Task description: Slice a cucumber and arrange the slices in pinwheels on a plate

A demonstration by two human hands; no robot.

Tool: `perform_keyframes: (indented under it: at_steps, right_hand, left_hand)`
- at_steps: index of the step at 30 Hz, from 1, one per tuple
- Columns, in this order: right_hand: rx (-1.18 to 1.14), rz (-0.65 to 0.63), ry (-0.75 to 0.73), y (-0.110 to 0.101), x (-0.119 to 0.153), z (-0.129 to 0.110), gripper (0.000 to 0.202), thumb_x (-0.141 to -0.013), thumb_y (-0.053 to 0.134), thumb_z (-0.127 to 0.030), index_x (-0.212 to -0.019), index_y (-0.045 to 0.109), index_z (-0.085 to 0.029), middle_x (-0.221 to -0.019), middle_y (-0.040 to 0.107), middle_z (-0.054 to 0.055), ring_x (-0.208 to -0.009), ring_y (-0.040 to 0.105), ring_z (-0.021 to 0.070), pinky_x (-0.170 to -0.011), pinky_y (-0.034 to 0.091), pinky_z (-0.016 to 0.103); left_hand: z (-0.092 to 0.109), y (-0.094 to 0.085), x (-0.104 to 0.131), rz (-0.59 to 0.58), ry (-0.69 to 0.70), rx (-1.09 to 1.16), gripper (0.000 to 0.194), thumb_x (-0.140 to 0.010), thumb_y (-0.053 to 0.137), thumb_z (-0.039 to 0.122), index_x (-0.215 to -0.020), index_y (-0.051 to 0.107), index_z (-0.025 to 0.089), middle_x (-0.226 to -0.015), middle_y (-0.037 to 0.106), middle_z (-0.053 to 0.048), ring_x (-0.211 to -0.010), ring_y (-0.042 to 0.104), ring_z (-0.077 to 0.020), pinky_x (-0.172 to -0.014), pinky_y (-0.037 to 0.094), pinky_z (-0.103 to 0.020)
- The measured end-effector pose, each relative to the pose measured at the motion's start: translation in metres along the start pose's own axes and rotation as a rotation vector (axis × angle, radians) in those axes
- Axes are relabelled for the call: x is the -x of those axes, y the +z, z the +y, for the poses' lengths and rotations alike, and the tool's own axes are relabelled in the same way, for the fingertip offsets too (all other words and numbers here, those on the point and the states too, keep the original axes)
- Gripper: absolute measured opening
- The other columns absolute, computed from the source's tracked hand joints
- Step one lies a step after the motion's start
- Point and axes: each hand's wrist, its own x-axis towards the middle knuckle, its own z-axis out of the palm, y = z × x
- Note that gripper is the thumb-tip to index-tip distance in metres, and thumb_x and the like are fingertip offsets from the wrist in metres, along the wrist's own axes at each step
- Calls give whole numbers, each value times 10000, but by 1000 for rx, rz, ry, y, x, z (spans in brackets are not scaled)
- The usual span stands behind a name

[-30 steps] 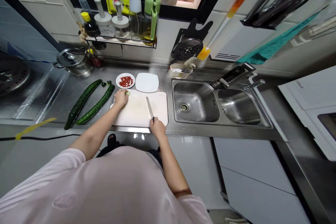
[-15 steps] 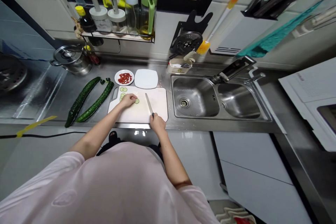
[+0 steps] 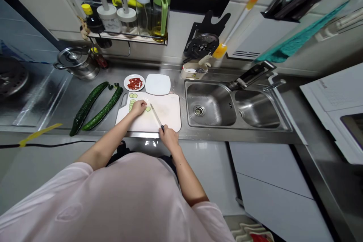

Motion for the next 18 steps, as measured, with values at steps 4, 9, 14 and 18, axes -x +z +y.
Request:
perform_keyframes:
  at_steps: [4, 9, 14, 18]
  right_hand:
    - [21, -22, -25, 2, 8, -4, 416, -994, 271, -492, -1148, 529, -204, -1002, 680, 107, -982, 630, 235, -801, 398, 305]
    - [34, -45, -11, 2, 8, -7, 410, -993, 286, -476, -1159, 534, -196, -1028, 675, 117, -1008, 623, 236, -812, 400, 307]
    - [37, -49, -14, 0, 9, -10, 408, -991, 285, -472, -1156, 536, -195, -1021, 677, 114, -990, 632, 239, -799, 405, 305]
    - [44, -49, -14, -1, 9, -12, 399, -990, 291, -463, -1158, 533, -192, -1018, 678, 118, -976, 638, 245, -795, 406, 310]
  left_hand:
    - [2, 0, -3, -3, -47, 9, 192, -737, 596, 136, -891, 700, 185, -866, 698, -35, -835, 609, -174, -784, 443, -255]
    - [2, 0, -5, -19, -74, 8, 195, -717, 620, 132, -890, 694, 185, -863, 695, -26, -821, 607, -161, -764, 440, -239]
    - [1, 1, -7, -24, -80, 11, 185, -713, 625, 137, -879, 690, 186, -851, 692, -20, -810, 606, -156, -751, 437, -237]
    - [0, 1, -8, -22, -68, 4, 182, -715, 615, 136, -873, 687, 189, -839, 691, -18, -804, 606, -157, -741, 436, -239]
